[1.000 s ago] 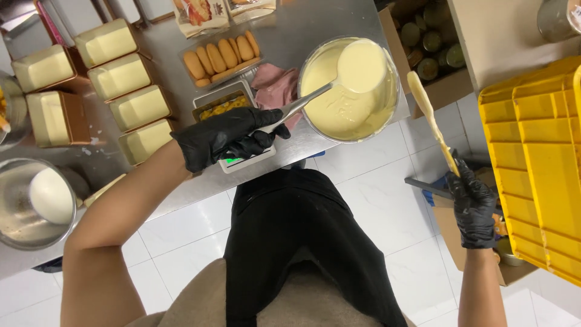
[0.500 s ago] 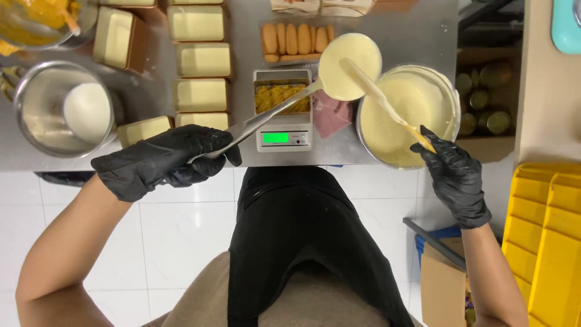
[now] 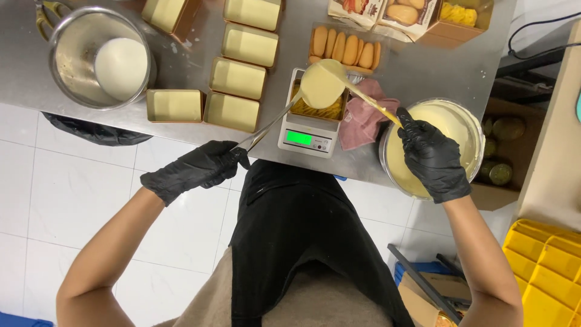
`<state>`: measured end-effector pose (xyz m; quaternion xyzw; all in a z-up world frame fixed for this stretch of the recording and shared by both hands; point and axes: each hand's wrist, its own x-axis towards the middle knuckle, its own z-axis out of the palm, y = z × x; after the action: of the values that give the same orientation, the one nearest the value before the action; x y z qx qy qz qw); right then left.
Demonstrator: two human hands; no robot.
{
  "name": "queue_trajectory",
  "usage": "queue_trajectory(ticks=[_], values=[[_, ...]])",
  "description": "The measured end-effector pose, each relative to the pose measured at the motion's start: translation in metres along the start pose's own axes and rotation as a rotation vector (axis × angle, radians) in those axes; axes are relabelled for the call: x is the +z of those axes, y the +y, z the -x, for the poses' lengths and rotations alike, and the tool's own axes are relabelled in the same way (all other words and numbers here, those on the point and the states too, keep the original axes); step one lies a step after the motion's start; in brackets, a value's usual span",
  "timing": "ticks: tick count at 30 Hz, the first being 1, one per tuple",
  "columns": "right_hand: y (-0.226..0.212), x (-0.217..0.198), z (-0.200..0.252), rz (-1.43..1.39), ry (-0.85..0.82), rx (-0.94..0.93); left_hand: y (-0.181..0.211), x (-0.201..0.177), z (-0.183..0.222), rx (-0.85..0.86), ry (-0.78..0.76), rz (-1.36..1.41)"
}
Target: Fill small rectangular containers with a cream mixture and weigh them on a scale.
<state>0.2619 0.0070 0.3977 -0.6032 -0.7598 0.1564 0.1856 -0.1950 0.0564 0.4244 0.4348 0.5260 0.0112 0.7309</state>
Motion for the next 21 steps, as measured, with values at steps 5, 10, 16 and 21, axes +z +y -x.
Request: queue_trajectory(ticks=[5, 10, 16, 21], values=[[0.005, 0.009, -0.005, 0.061, -0.028, -0.043, 0.002, 0.013, -0.001, 0.053, 0.112, -0.316], [-0.004, -0.004, -0.005, 0.159, -0.051, -0.102, -0.026, 0.009, -0.018, 0.097, 0.115, -0.293], [-0.006, -0.013, 0.001, 0.225, -0.055, -0.082, -0.05, 0.011, -0.028, 0.241, 0.173, -0.472], [-0.022, -0.014, 0.001, 0.243, -0.144, -0.079, -0.054, 0.016, -0.028, 0.296, 0.21, -0.588]])
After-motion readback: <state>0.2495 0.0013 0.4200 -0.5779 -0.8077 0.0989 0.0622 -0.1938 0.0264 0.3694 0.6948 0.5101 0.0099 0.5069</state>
